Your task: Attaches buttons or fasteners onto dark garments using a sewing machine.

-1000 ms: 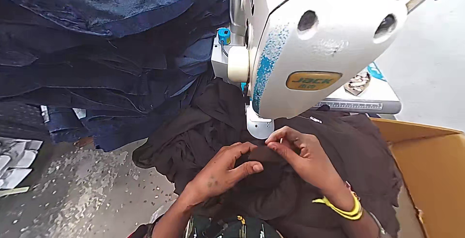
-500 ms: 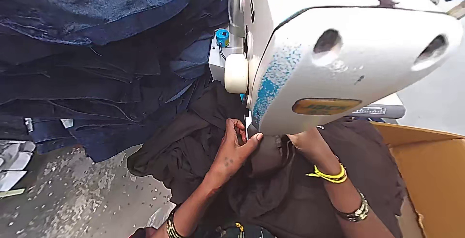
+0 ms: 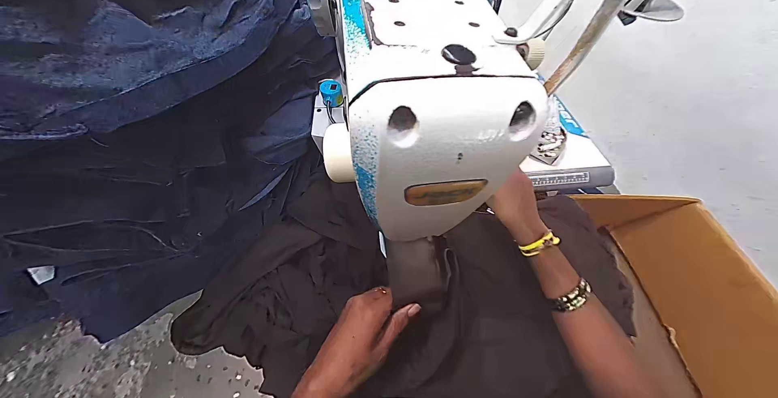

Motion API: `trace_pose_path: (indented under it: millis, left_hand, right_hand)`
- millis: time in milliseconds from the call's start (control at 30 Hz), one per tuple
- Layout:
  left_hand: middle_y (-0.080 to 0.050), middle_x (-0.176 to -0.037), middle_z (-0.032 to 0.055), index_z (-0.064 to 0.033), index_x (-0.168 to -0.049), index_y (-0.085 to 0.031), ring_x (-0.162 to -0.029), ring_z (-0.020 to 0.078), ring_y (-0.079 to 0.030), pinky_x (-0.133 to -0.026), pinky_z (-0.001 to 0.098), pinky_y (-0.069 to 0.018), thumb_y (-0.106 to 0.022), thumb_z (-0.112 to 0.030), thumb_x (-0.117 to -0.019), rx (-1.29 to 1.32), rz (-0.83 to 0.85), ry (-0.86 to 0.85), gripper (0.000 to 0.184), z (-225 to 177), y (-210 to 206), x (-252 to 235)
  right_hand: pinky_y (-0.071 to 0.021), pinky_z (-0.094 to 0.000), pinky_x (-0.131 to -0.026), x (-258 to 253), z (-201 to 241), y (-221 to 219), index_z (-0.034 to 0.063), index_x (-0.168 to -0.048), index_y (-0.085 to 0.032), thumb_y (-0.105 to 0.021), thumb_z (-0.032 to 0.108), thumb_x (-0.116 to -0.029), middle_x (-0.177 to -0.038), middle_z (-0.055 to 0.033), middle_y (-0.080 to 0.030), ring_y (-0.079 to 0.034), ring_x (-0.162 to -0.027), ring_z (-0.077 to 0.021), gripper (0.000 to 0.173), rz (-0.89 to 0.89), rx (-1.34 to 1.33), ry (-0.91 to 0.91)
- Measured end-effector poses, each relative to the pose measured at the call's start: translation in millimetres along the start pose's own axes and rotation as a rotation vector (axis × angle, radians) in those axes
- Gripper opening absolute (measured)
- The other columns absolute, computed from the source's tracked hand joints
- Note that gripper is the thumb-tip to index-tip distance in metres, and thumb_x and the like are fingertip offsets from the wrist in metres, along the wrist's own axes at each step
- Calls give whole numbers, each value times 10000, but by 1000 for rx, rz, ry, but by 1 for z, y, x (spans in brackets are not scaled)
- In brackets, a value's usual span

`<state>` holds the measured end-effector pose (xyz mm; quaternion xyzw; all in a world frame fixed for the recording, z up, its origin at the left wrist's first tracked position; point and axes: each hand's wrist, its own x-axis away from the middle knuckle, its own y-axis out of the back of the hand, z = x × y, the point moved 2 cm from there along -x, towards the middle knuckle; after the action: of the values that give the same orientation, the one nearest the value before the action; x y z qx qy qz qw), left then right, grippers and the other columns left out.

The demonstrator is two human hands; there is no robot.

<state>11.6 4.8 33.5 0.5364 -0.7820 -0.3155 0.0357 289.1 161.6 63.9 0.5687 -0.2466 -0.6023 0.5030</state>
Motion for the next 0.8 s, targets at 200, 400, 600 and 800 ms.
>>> trace_pose_path:
  millis: [200,400,600,800]
  left_hand:
    - [-700,-747,-69,-121,-909,-698,-677,-29,-651,-648,168,-544,-494,-307,-1083,714,257,189,326,-20,15,-9]
    - [-733,-852,78,-20,-971,-743,-816,113,-702,-794,310,-574,-573,-389,-1027,49,102,151,410,3,2,3]
    - [-576,-591,-90,-131,-835,-647,-458,8,-571,-433,199,-517,-564,-409,-1028,450,-87,407,349,-9,13,-14]
    - [-586,-567,-36,-65,-800,-668,-433,26,-562,-413,210,-508,-567,-324,-1044,331,-43,374,370,-12,13,-11]
  right_hand:
    - [-508,-585,-791,-14,7,-22,-47,-1189,-704,-610,26,-976,-1096,-269,-643,-626,-1021,-473,244,99,101,8]
    - [-546,-559,-821,-13,-2,-29,9,-1070,-732,-646,213,-993,-1107,-250,-668,-654,-1027,-449,235,-42,-78,111]
    - [-528,-503,-764,-1,7,6,-59,-1088,-696,-624,69,-972,-919,-212,-704,-675,-792,-305,187,-59,-406,-197]
    - [-495,-140,-638,-13,23,27,44,-1118,-651,-594,-31,-964,-783,73,-609,-561,-653,38,180,133,-938,-461]
